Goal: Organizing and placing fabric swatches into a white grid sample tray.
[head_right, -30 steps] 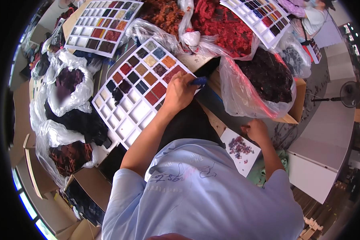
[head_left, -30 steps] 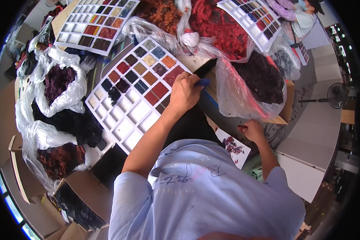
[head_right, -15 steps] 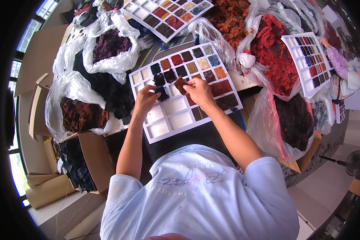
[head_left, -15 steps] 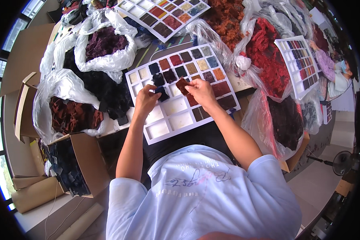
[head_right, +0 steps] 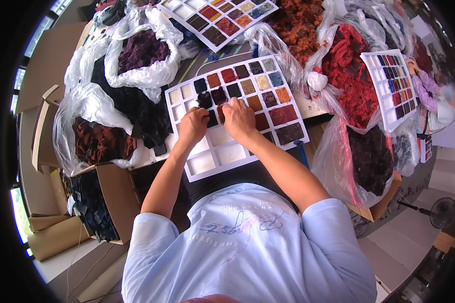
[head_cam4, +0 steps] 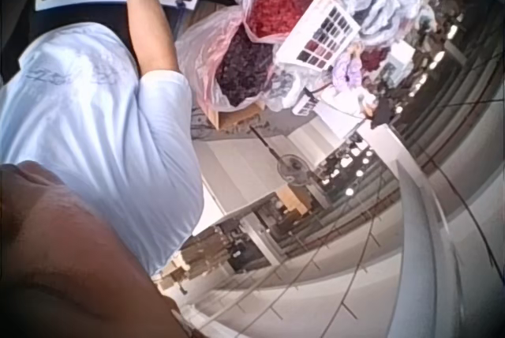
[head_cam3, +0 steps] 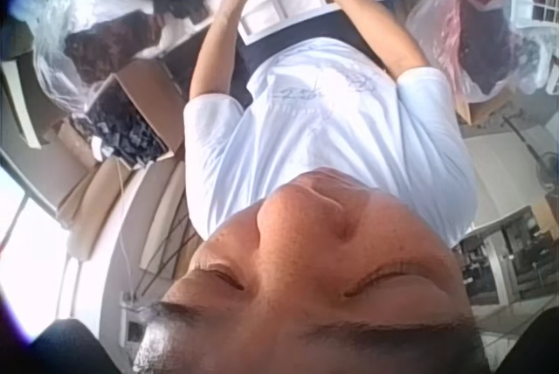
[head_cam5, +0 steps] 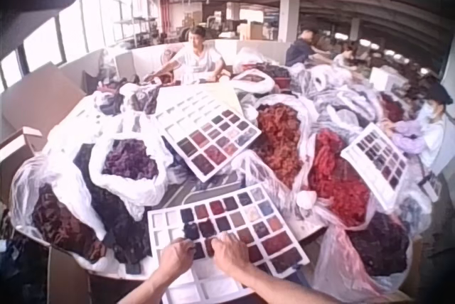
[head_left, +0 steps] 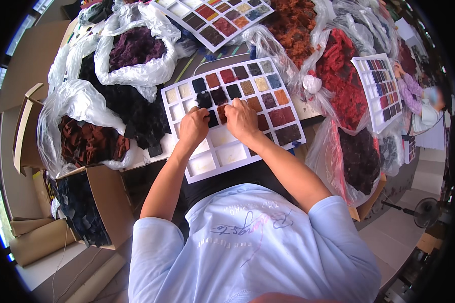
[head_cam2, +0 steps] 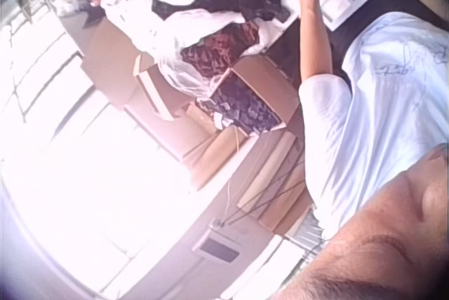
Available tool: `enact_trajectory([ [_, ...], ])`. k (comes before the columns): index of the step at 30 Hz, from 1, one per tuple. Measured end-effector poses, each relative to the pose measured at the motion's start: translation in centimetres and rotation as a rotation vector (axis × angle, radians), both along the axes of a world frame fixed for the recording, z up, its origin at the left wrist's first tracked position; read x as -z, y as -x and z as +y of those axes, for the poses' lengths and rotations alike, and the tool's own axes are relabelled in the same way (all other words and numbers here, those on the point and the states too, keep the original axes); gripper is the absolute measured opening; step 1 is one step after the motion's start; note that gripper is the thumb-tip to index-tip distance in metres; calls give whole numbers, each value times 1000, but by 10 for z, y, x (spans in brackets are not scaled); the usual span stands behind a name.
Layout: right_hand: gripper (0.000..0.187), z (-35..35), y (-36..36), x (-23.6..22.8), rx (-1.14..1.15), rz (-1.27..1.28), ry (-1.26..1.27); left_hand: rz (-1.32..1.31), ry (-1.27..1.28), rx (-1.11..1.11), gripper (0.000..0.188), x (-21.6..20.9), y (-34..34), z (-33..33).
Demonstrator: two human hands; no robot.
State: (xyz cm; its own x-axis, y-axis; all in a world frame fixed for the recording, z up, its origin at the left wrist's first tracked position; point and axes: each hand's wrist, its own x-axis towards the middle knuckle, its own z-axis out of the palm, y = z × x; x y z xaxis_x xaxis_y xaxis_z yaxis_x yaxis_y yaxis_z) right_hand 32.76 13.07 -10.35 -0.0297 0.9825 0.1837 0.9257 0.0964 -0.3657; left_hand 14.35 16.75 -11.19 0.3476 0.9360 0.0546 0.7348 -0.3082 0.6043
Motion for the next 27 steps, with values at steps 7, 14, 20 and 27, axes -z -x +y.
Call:
enact_trajectory([
  [7,9,7,-13,14,-256,242,15,49,142,59,32,-17,9,1],
  [14,10,35,-9,29,-343,237,117,157,60,148,30,-21,11,12],
  [20,23,5,-178,8,503,551,-264,-118,54,-303,23,-31,64,-38],
  [27,64,-4,-384,46,1195,98,125,-215,125,-343,23,-36,78,-48],
])
